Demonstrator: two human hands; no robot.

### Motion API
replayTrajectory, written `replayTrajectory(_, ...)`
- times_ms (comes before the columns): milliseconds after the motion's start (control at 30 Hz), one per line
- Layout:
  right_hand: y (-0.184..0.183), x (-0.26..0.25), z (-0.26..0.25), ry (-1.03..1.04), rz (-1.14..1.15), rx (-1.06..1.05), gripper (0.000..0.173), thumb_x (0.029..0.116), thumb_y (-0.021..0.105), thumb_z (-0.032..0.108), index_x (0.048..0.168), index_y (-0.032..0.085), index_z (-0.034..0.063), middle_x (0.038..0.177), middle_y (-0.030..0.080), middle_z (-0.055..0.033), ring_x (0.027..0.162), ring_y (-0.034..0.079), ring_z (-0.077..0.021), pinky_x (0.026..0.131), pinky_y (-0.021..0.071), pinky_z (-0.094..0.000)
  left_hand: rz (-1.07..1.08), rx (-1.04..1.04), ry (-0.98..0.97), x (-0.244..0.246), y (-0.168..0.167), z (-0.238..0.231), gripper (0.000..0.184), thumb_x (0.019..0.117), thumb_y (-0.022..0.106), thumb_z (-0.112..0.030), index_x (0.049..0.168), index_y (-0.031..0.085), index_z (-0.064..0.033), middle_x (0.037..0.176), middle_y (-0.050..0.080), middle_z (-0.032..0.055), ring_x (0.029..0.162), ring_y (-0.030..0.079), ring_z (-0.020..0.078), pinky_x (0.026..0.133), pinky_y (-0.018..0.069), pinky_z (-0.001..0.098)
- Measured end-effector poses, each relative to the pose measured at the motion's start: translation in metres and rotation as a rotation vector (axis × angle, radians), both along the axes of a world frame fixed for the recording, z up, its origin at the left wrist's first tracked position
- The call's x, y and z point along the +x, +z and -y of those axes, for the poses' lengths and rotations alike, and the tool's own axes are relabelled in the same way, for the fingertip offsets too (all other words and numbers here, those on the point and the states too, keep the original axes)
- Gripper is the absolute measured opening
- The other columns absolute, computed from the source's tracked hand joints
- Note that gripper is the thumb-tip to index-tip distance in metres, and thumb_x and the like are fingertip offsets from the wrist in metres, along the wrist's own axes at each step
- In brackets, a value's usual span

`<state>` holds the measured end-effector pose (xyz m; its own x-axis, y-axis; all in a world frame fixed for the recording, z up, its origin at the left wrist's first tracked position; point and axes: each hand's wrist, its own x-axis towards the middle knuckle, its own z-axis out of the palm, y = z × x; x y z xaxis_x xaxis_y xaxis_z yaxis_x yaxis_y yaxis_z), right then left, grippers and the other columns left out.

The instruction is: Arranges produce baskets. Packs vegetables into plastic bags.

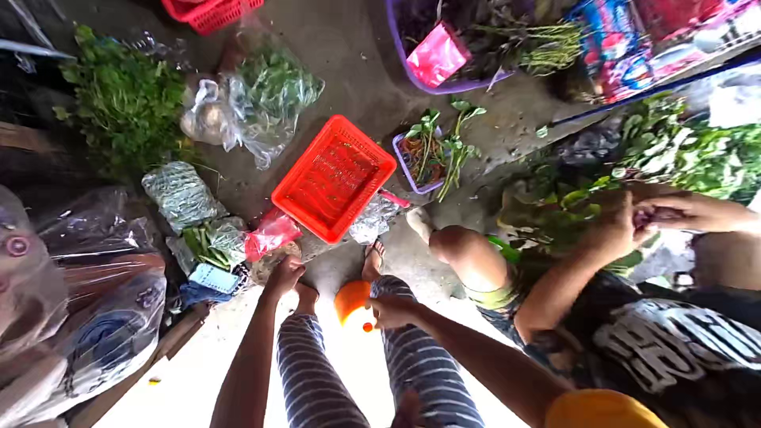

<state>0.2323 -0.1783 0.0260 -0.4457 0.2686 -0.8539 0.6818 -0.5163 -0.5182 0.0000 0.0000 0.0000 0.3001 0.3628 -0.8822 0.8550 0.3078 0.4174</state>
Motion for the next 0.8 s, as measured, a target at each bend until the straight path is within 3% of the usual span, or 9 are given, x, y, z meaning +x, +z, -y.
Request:
replayTrajectory(133, -0.067, -0.023, -0.050, -0.270, 0.175, 0.155, 0.046, 0.1032, 0.057, 0.021, 0.142, 0.052, -0.0037, 0.132, 0.061, -0.0251, 0.124, 0.059, -0.0390, 0.109, 0.0433, -0.0535, -0.059, -0.140, 0.346, 0.027, -0.087, -0.014, 0.047, 0.1062, 0.057, -0.020, 0.143, 0.047, 0.0077, 0.137, 0.056, 0.0299, 0.116, 0.063, 0.0368, 0.098, 0.0516, 0.0484)
replayTrajectory(267, -0.110, -0.030, -0.062, -0.468, 0.158, 0.089, 0.043, 0.1029, 0.060, 0.021, 0.137, 0.056, -0.0043, 0.127, 0.064, -0.0257, 0.118, 0.064, -0.0362, 0.106, 0.0468, -0.0509, -0.031, -0.209, 0.579, 0.053, -0.152, -0.017, 0.059, 0.1070, 0.056, -0.027, 0.151, 0.036, 0.0063, 0.141, 0.053, 0.0311, 0.122, 0.060, 0.0395, 0.101, 0.0502, 0.0495)
replayTrajectory(400, -0.172, -0.006, -0.055, -0.692, 0.290, 0.052, 0.041, 0.1027, 0.062, 0.024, 0.131, 0.059, -0.0052, 0.116, 0.068, -0.0230, 0.105, 0.068, -0.0311, 0.096, 0.0539, -0.0475, 0.093, -0.120, 0.716, 0.054, -0.225, -0.005, 0.048, 0.1095, 0.050, -0.025, 0.145, 0.045, 0.0073, 0.136, 0.057, 0.0305, 0.119, 0.062, 0.0395, 0.101, 0.0505, 0.0517)
replayTrajectory(500, -0.223, 0.018, -0.069, -1.047, 0.400, 0.008, 0.048, 0.1076, 0.054, 0.029, 0.142, 0.048, -0.0043, 0.116, 0.067, -0.0218, 0.092, 0.069, -0.0260, 0.083, 0.0573, -0.0420, 0.158, -0.091, 0.673, 0.043, -0.245, -0.004, 0.041, 0.1096, 0.050, -0.021, 0.140, 0.050, 0.0080, 0.132, 0.060, 0.0286, 0.111, 0.067, 0.0350, 0.096, 0.0556, 0.0481)
replayTrajectory(600, -0.250, 0.020, -0.095, -1.229, 0.446, 0.074, 0.055, 0.1074, 0.054, 0.031, 0.149, 0.036, -0.0007, 0.124, 0.060, -0.0207, 0.090, 0.068, -0.0232, 0.079, 0.0581, -0.0392, 0.262, -0.068, 0.630, 0.029, -0.251, 0.010, 0.038, 0.1087, 0.050, -0.017, 0.137, 0.053, 0.0082, 0.127, 0.061, 0.0287, 0.105, 0.069, 0.0332, 0.092, 0.0580, 0.0467)
replayTrajectory(667, -0.256, 0.008, -0.108, -1.228, 0.437, 0.159, 0.056, 0.1040, 0.060, 0.022, 0.146, 0.033, -0.0032, 0.119, 0.058, -0.0203, 0.088, 0.067, -0.0225, 0.078, 0.0585, -0.0383, 0.287, -0.076, 0.575, 0.018, -0.255, 0.017, 0.041, 0.1104, 0.046, -0.020, 0.141, 0.049, 0.0070, 0.130, 0.061, 0.0283, 0.107, 0.069, 0.0325, 0.093, 0.0567, 0.0465)
replayTrajectory(733, -0.255, 0.014, -0.105, -1.124, 0.390, 0.209, 0.060, 0.1019, 0.064, 0.018, 0.150, 0.034, -0.0013, 0.127, 0.060, -0.0212, 0.093, 0.069, -0.0232, 0.081, 0.0590, -0.0387, 0.280, -0.049, 0.409, 0.009, -0.258, 0.019, 0.043, 0.1098, 0.048, -0.021, 0.144, 0.048, 0.0050, 0.134, 0.061, 0.0256, 0.117, 0.066, 0.0314, 0.102, 0.0535, 0.0471)
replayTrajectory(800, -0.248, 0.045, -0.088, -0.958, 0.430, 0.310, 0.055, 0.1010, 0.065, 0.022, 0.148, 0.046, 0.0011, 0.127, 0.066, -0.0183, 0.094, 0.071, -0.0211, 0.083, 0.0598, -0.0384, 0.233, -0.027, 0.142, -0.006, -0.239, 0.015, 0.049, 0.1078, 0.053, -0.027, 0.147, 0.045, 0.0007, 0.135, 0.063, 0.0218, 0.122, 0.064, 0.0318, 0.106, 0.0498, 0.0509)
